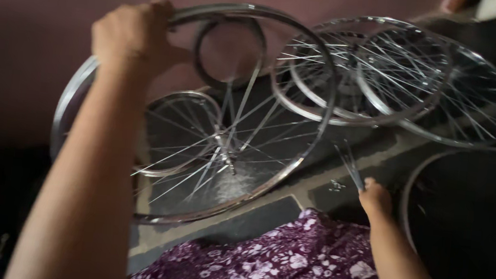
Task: The person is lacing a bicycle wheel by inserting spokes through the rim and hub. They hold the wheel with one hand and insert each spoke with the other, rotating the wheel as needed to reach different holes.
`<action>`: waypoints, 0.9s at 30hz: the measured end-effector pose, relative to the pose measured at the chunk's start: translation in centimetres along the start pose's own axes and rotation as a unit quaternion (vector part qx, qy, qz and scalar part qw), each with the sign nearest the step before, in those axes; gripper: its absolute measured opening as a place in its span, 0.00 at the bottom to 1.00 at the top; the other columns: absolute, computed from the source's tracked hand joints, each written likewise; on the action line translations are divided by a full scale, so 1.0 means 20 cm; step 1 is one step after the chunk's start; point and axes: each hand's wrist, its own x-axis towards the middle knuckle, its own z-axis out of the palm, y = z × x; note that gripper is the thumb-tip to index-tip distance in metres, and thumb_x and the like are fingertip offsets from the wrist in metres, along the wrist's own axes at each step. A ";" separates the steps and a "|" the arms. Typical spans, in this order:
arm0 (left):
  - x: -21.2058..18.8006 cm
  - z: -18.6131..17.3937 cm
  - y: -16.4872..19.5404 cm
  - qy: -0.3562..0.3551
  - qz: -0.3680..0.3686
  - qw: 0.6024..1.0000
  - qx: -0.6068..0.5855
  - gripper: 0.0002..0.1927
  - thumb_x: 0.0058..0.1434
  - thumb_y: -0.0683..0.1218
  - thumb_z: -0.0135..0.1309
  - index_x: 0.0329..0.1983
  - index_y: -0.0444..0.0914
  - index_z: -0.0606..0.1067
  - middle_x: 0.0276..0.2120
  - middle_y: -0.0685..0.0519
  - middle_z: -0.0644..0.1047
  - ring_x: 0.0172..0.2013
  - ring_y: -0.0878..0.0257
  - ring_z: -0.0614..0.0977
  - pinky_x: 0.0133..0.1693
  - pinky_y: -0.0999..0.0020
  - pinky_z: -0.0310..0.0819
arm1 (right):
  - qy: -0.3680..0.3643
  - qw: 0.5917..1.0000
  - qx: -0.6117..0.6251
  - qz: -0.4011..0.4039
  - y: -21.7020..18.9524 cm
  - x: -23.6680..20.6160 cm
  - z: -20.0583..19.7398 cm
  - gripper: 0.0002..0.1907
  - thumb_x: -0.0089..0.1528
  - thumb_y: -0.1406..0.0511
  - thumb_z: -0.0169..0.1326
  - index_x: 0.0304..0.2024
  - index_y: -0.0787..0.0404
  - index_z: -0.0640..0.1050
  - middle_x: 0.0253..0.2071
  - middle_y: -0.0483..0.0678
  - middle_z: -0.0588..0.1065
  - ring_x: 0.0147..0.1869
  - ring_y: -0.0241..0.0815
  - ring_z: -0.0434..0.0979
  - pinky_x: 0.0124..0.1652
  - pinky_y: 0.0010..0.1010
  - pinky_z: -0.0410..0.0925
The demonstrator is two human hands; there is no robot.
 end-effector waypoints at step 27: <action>0.01 -0.01 -0.05 -0.029 -0.034 0.999 -0.011 0.29 0.45 0.65 0.73 0.45 0.49 0.79 0.36 0.53 0.83 0.38 0.51 0.84 0.36 0.53 0.78 | -0.043 0.976 -0.144 0.156 0.03 -0.08 -0.09 0.15 0.70 0.58 0.51 0.53 0.57 0.81 0.56 0.57 0.78 0.60 0.61 0.78 0.53 0.53 0.73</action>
